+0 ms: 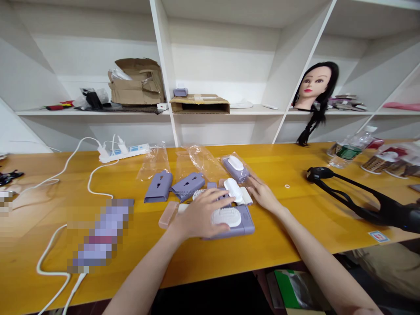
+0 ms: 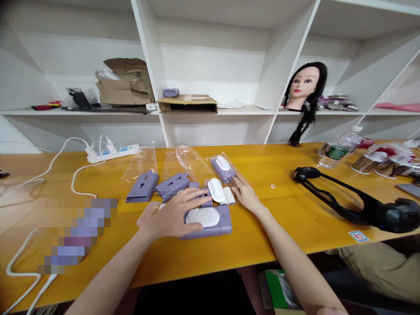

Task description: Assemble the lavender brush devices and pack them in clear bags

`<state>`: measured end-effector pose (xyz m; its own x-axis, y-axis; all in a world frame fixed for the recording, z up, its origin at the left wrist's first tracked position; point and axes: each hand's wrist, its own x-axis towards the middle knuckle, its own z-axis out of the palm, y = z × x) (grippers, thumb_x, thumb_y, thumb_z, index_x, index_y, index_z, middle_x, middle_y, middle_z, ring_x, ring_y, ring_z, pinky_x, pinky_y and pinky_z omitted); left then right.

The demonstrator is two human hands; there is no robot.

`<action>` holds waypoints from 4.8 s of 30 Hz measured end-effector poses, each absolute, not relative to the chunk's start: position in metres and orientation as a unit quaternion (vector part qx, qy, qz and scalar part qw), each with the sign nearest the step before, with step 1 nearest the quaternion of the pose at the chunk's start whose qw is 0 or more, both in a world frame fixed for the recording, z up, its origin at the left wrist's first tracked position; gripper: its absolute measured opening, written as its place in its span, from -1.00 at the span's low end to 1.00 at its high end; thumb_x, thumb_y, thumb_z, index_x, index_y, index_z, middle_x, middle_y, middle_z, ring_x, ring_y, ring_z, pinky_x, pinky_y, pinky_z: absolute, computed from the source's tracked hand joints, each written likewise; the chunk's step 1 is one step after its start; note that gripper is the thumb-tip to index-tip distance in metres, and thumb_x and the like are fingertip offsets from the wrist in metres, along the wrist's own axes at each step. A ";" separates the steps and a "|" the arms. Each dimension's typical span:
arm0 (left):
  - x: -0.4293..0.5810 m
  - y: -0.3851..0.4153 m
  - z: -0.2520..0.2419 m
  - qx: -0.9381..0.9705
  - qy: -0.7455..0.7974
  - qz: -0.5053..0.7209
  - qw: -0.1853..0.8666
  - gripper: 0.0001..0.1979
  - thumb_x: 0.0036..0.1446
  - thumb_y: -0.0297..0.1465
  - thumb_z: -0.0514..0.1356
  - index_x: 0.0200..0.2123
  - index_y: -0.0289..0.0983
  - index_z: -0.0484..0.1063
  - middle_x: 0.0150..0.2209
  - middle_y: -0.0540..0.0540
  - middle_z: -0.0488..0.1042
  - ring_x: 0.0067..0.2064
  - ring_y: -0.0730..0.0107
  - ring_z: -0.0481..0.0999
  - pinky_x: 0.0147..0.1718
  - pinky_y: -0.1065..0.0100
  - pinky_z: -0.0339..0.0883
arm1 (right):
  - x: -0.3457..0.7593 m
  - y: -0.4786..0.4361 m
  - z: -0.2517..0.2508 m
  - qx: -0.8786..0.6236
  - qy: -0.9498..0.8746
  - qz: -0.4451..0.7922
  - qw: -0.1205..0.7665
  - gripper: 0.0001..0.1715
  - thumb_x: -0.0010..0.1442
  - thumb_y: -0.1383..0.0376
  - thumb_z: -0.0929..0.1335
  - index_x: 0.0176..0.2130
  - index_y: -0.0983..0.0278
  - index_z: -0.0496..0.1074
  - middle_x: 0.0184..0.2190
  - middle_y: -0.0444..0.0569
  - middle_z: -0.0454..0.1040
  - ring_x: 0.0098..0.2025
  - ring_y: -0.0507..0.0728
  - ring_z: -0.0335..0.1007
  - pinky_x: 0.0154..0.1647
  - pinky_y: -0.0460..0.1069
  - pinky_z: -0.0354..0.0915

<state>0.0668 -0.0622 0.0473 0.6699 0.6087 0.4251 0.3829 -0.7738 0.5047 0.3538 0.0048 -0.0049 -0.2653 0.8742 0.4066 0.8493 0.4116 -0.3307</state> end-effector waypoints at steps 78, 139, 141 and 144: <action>0.071 -0.051 0.048 0.346 0.250 0.708 0.562 -0.44 -0.10 -0.12 0.19 0.00 -0.16 0.28 0.00 -0.15 0.41 0.01 0.11 0.41 -0.10 0.17 0.31 | 0.226 -0.036 0.038 -0.494 -0.760 0.054 0.420 -0.65 -0.09 0.32 0.37 -0.22 0.21 0.34 -0.28 -0.01 0.50 -0.26 0.19 0.42 -0.25 0.03 0.30; 0.067 -0.043 0.035 0.296 0.261 0.695 0.601 -0.47 -0.17 -0.11 0.29 -0.09 -0.18 0.38 -0.10 -0.10 0.50 0.06 0.08 0.38 -0.04 0.16 0.29 | 0.220 -0.054 0.027 -0.282 -0.822 0.049 0.492 -0.26 -0.02 0.20 0.43 0.08 0.25 0.11 0.09 0.24 0.17 0.15 0.33 0.15 0.03 0.24 0.26; 0.061 -0.040 0.036 0.308 0.252 0.686 0.609 -0.46 -0.20 -0.06 0.28 -0.14 -0.20 0.41 -0.15 -0.11 0.52 0.02 0.04 0.41 -0.04 0.12 0.28 | 0.219 -0.056 0.034 -0.315 -0.765 0.243 0.507 -0.39 0.03 0.17 0.40 0.02 0.20 0.14 0.05 0.14 0.21 0.04 0.23 0.27 -0.07 0.15 0.33; 0.059 -0.040 0.035 0.315 0.256 0.665 0.627 -0.42 -0.30 -0.02 0.30 -0.19 -0.20 0.43 -0.23 -0.10 0.54 -0.06 0.03 0.45 -0.08 0.11 0.28 | 0.218 -0.054 0.043 -0.329 -0.642 0.493 0.487 -0.56 0.02 0.21 0.39 -0.11 0.19 0.20 -0.16 -0.05 0.32 -0.31 0.02 0.35 -0.31 -0.03 0.36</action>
<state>0.0594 -0.0404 0.0353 -0.0149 0.9952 0.0968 -0.6725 -0.0817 0.7356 0.2177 -0.0536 0.0430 -0.3104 0.9015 0.3016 -0.0574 0.2990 -0.9525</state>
